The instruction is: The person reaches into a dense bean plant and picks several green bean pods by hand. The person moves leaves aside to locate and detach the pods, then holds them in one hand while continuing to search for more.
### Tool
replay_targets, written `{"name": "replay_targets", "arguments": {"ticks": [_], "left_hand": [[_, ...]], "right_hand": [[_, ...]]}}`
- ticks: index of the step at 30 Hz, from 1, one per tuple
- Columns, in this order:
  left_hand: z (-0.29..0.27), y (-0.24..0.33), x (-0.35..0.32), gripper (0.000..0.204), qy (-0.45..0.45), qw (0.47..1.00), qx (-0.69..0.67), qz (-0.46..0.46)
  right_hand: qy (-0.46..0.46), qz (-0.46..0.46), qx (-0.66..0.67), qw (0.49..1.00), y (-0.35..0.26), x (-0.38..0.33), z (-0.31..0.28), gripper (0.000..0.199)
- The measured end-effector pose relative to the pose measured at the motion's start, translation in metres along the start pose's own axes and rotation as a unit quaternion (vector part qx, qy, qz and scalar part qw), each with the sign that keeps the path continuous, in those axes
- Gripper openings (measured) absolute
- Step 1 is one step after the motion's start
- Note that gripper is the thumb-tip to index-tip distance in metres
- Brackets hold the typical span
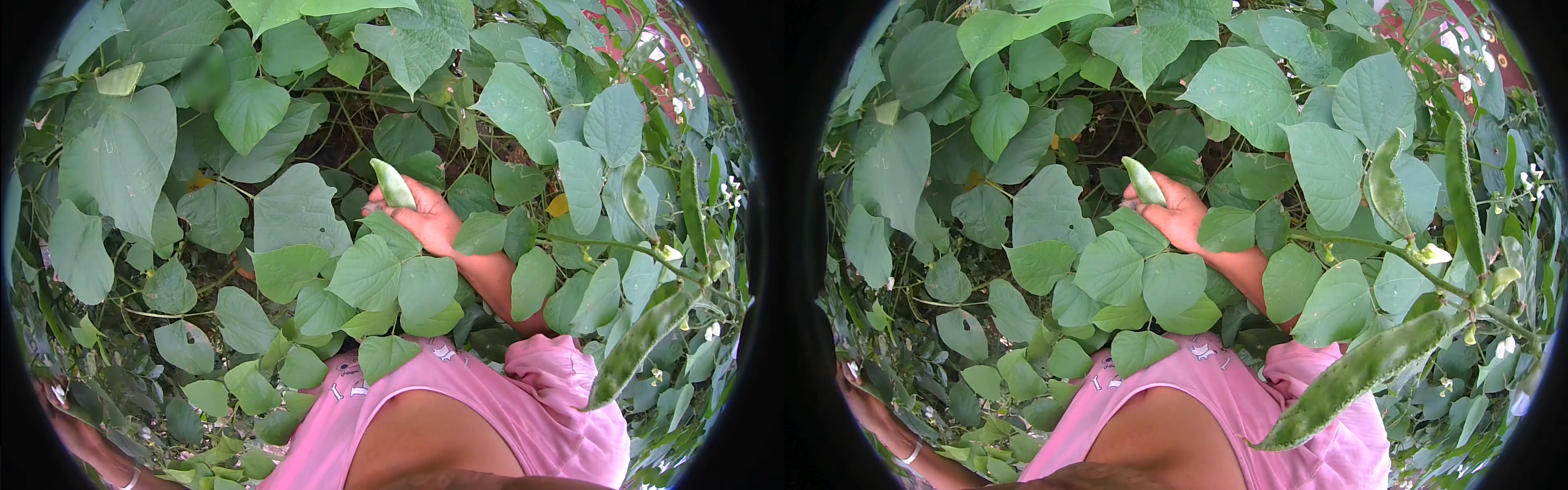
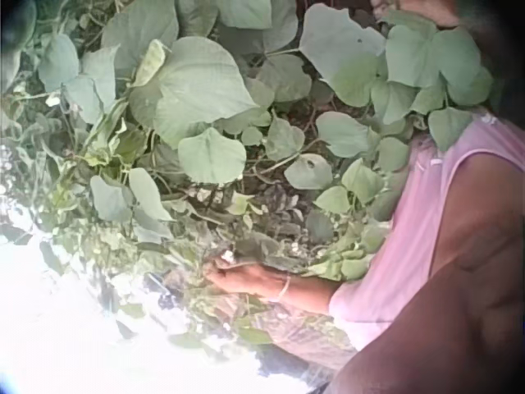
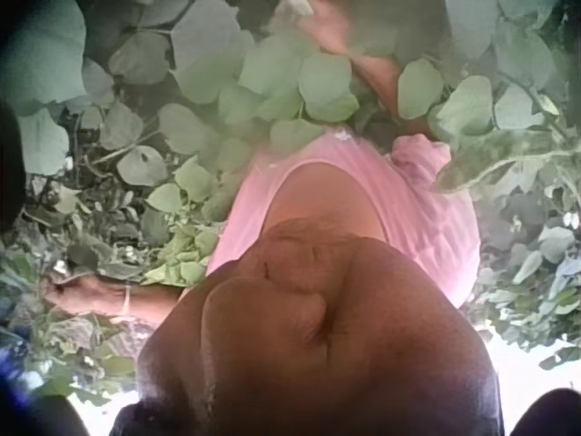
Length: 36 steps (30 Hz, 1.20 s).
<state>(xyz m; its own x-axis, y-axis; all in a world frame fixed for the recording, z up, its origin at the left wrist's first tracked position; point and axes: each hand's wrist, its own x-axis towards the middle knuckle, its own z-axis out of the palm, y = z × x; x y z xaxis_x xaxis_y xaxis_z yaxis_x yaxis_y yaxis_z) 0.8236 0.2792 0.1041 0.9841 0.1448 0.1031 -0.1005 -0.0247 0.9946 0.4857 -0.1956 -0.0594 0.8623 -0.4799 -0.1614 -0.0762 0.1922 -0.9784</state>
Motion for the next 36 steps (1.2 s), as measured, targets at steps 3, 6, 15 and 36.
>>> {"name": "replay_targets", "arguments": {"ticks": [3, 6, 15, 36], "left_hand": [[0.007, 0.009, -0.03, 0.018, -0.022, 0.998, -0.06, -0.013], [-0.003, 0.016, -0.074, 0.025, -0.22, 0.972, -0.083, 0.002], [0.229, 0.034, -0.214, 0.041, -0.447, 0.889, -0.098, 0.041], [0.368, -0.115, -0.236, 0.054, -0.691, 0.72, -0.038, 0.05]], "right_hand": [[-0.018, -0.014, -0.02, 1.0, -0.002, -0.003, 0.005, 0.032], [-0.034, -0.041, -0.006, 0.999, -0.012, -0.004, 0.014, 0.03], [-0.071, -0.16, -0.025, 0.984, -0.073, -0.013, 0.059, 0.022], [-0.041, 0.07, 0.264, 0.961, -0.034, -0.036, 0.037, 0.03]]}}
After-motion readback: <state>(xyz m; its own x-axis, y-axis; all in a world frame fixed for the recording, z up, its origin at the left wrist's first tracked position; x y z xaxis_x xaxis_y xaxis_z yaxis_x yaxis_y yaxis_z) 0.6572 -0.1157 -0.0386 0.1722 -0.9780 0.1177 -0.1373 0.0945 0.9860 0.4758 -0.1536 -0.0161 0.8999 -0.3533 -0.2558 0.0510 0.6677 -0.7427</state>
